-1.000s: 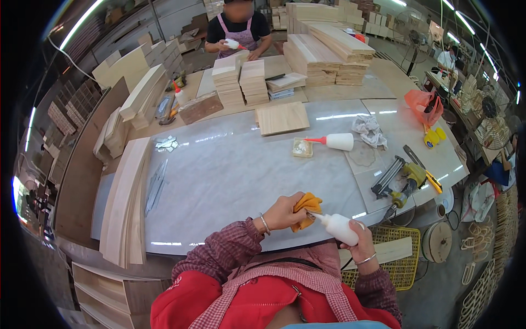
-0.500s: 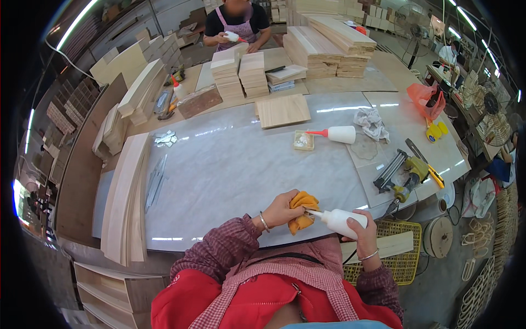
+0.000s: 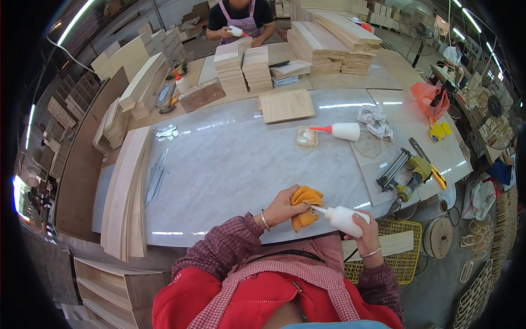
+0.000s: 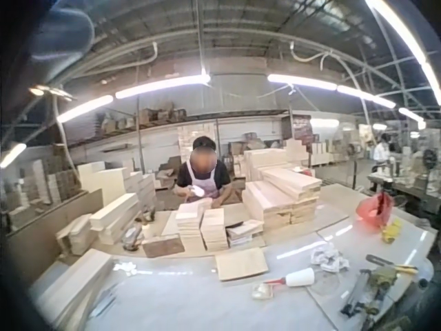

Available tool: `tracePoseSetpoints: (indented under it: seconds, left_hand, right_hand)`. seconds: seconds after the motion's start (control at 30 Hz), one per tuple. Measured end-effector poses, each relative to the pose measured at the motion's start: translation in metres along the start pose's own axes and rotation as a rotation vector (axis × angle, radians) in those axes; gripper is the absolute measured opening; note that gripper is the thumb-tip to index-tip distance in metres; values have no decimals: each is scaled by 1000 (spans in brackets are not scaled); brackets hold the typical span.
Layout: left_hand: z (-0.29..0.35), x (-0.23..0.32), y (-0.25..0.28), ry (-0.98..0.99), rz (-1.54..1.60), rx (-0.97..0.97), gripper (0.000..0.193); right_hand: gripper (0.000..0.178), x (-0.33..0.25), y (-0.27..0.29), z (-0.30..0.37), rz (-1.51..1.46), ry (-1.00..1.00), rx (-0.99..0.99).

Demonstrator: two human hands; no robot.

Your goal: Applying wood glue and using a pneumatic nail gun to assemble wooden components into box shapes.

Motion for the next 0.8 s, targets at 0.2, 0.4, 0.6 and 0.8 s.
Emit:
tracePoseSetpoints:
  seconds: [0.2, 0.4, 0.6, 0.8]
  left_hand:
    - [3, -2, -1, -41, -16, 18, 21]
    - [6, -2, -3, -14, 73, 65, 23]
    - [0, 6, 1, -74, 125, 206, 22]
    - [-7, 4, 9, -85, 272, 233, 23]
  right_hand:
    - [38, 4, 1, 1, -34, -32, -14]
    - [39, 3, 1, 6, -3, 4, 23]
    - [39, -8, -1, 9, 27, 47, 101]
    - [39, 4, 9, 2, -80, 13, 46]
Point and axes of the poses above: each hand's wrist, its own z-axis away from the middle knuckle, its own y-axis out of the back of the hand, x = y × z, the point moved 6 cm from there along -z, towards the middle knuckle, and after that the axes turned 13 degrees about z, right-handed, at the moved point
